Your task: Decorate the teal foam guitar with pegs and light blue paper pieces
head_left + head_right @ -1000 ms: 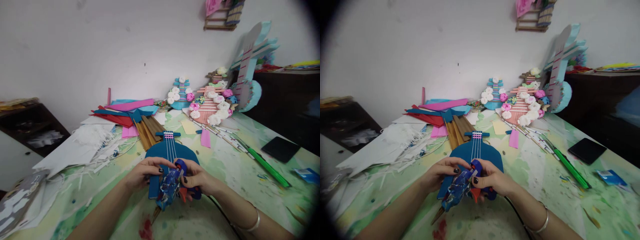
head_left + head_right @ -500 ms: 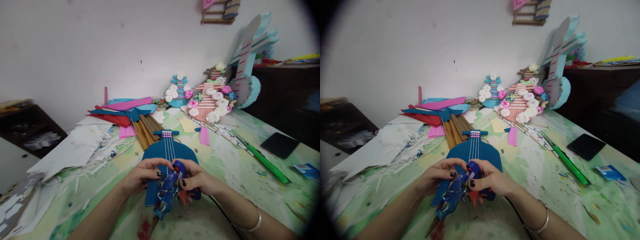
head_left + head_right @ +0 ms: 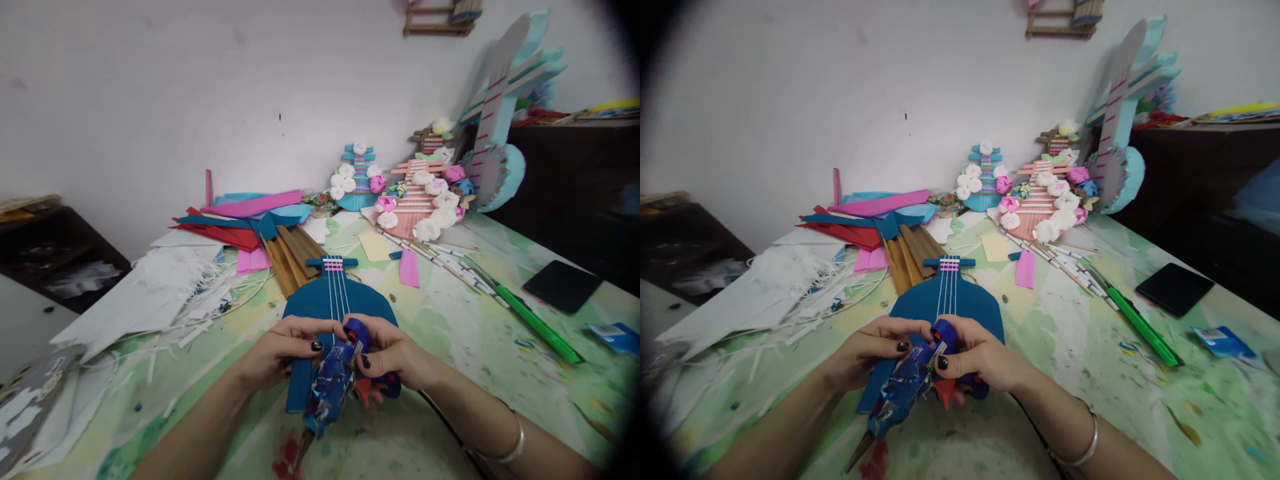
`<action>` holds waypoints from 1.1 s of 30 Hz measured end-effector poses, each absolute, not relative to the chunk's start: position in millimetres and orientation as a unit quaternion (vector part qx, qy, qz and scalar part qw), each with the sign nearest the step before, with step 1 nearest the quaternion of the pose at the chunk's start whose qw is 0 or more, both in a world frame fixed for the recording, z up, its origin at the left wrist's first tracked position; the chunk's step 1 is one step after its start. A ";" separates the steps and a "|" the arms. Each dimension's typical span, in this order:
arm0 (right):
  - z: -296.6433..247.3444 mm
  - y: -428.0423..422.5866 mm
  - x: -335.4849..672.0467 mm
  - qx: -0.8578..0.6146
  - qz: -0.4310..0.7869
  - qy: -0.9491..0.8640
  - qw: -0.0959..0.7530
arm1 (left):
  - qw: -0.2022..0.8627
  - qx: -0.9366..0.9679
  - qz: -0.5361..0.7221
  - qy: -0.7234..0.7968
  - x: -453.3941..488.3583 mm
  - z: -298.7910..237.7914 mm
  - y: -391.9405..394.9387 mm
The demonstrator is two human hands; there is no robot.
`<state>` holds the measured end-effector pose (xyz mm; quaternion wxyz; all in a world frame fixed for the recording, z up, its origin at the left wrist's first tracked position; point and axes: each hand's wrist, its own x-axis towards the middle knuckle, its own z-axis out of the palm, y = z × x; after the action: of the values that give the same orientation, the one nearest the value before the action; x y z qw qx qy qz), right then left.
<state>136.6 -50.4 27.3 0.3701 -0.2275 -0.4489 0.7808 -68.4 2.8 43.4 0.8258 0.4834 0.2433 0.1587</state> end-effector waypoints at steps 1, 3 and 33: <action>27.8 -50.6 136.2 -0.229 0.781 -0.448 0.370 | 0.829 0.481 0.156 0.239 -68.4 43.3 3.0; 28.2 -51.1 135.2 -0.227 0.782 -0.445 0.372 | 0.833 0.477 0.155 0.234 -68.4 43.0 3.1; 52.1 -49.6 160.8 -0.402 0.479 -0.524 0.578 | 0.780 0.408 0.419 0.222 -55.9 40.1 9.5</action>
<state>160.8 -49.6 52.1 0.5784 -0.4022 -0.5235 0.4791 -55.9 9.5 40.1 0.7801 0.4078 0.2218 0.4195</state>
